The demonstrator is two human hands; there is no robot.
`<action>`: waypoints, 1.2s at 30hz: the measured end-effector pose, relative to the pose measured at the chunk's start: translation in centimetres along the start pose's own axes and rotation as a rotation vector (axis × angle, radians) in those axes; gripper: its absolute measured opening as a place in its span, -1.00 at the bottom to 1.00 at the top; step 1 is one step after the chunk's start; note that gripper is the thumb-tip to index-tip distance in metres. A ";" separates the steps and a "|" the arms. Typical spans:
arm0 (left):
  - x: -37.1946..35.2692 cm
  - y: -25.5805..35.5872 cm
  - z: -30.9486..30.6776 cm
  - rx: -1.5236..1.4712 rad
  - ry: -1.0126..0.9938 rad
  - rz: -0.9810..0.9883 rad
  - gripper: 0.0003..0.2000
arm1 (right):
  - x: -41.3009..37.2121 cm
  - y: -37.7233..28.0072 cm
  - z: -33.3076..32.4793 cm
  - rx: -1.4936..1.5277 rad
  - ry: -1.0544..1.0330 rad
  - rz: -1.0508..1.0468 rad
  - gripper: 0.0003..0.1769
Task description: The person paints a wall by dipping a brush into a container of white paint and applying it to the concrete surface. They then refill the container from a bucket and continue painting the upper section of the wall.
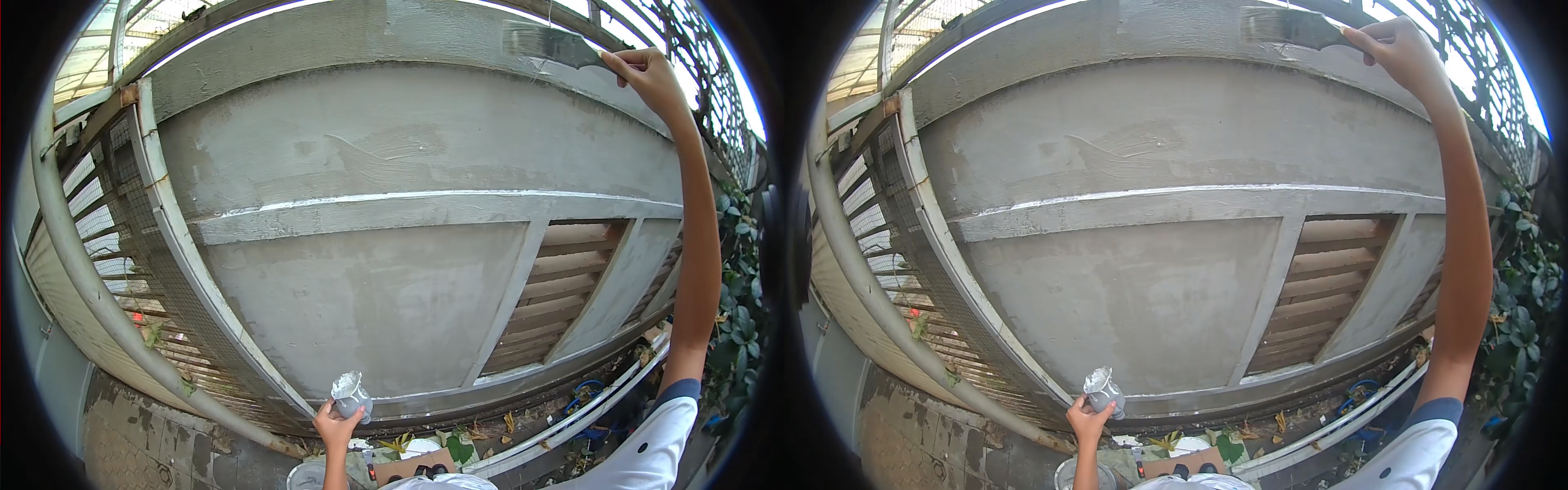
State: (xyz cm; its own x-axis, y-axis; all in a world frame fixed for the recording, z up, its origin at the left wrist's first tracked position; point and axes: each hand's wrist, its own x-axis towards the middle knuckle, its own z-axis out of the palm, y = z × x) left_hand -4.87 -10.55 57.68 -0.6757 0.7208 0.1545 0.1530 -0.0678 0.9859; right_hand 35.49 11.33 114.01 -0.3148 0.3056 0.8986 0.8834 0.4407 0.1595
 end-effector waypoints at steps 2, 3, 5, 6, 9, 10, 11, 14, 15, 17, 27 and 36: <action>0.2 0.1 0.0 0.013 -0.023 0.035 -0.45 | 0.5 -2.4 -0.1 0.070 0.025 -0.048 -0.50; 0.1 0.2 0.0 0.021 -0.022 0.033 -0.45 | 0.8 -4.0 0.0 0.138 0.053 -0.096 -0.52; 0.1 0.3 0.3 -0.075 -0.029 0.047 -0.45 | 1.5 -9.6 0.1 0.214 0.001 -0.014 -0.57; 0.0 0.0 0.1 0.018 -0.043 0.024 -0.46 | 2.0 -12.3 0.3 0.286 -0.051 0.063 -0.62; -0.7 0.1 0.3 -0.050 -0.040 -0.006 -0.46 | 2.2 -16.6 2.9 0.323 -0.060 0.113 -0.67; -0.6 -0.9 0.4 -0.096 -0.011 0.028 -0.39 | 2.1 -16.8 3.4 0.254 -0.054 0.141 -0.67; -0.9 -1.3 0.3 -0.094 -0.010 0.027 -0.39 | 1.9 -16.9 4.1 0.184 -0.049 0.169 -0.67; -1.0 -1.8 0.6 -0.108 -0.009 0.092 -0.43 | 2.0 -10.1 8.2 0.108 0.087 0.024 -0.48; -1.0 -1.8 0.6 -0.114 -0.011 0.086 -0.43 | 1.7 -9.2 7.4 0.103 0.081 0.019 -0.48; -1.1 -1.4 0.4 0.010 -0.014 -0.007 -0.45 | 0.6 -7.9 4.8 -0.016 -0.036 0.158 -0.47; -0.2 -0.1 1.5 -0.025 -0.070 -0.035 -0.35 | -3.7 1.3 -2.0 -0.403 -0.027 0.375 -0.56; -0.1 -0.7 2.1 -0.029 -0.129 -0.046 -0.38 | -3.1 -3.9 -0.5 -0.832 -0.067 0.408 -0.74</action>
State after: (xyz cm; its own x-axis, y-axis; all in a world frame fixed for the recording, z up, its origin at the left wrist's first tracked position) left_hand -3.44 -9.15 56.86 -0.5828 0.8063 0.1009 0.1016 -0.0509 0.9935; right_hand 33.18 8.27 110.84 0.0782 0.3634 0.9284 0.8869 -0.4506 0.1017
